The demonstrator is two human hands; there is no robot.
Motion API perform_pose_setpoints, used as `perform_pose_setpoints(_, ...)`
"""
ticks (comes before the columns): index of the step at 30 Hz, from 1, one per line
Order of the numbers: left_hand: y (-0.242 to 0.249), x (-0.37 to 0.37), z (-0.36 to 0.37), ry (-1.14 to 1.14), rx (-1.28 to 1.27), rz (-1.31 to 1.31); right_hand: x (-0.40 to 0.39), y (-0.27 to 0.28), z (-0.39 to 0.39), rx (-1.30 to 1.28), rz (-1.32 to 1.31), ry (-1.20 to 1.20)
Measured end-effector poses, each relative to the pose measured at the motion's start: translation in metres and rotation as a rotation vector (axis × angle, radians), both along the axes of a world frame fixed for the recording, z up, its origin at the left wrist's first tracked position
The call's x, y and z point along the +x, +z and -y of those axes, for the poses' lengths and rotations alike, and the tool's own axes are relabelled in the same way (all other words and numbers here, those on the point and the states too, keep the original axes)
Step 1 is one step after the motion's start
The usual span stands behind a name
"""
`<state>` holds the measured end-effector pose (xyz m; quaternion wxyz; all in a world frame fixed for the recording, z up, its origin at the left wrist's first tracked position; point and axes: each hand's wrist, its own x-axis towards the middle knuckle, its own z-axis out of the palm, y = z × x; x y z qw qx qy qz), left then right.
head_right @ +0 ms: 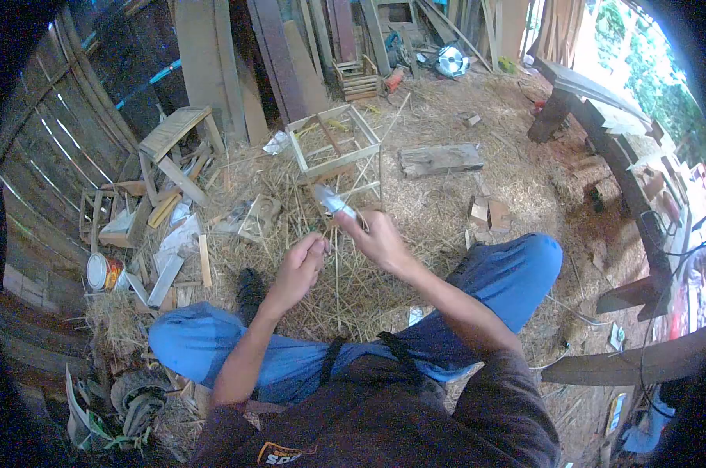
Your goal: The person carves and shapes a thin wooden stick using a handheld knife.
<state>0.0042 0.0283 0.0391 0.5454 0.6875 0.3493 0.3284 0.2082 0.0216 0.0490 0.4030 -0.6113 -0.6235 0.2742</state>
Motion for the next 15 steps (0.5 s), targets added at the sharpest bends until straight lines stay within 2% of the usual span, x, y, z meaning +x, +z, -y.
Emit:
perform_pose_setpoints(2, 0.001, 0.001, 0.000, 0.016, -0.024, 0.003, -0.004, -0.002, 0.002, 0.001, -0.026, 0.053)
perform_pose_setpoints(5, 0.003, -0.001, -0.002, 0.001, -0.063, 0.012, -0.004, 0.017, 0.005, 0.085, -0.063, 0.009)
perform_pose_setpoints(6, 0.004, -0.001, -0.002, 0.000, -0.039, 0.010, 0.005, 0.006, -0.003, 0.069, -0.191, -0.064)
perform_pose_setpoints(10, 0.009, 0.000, -0.001, 0.013, 0.025, -0.009, 0.030, 0.031, -0.008, 0.162, 0.248, -0.294)
perform_pose_setpoints(12, 0.014, 0.001, -0.001, 0.033, 0.035, -0.048, 0.015, 0.008, -0.001, 0.251, 0.302, -0.158)
perform_pose_setpoints(14, 0.022, -0.002, -0.001, 0.062, 0.038, -0.115, -0.006, 0.008, 0.013, 0.331, 0.316, 0.022)
perform_pose_setpoints(15, 0.020, -0.003, -0.002, 0.064, 0.050, -0.079, -0.007, 0.010, 0.012, 0.331, 0.298, -0.016)
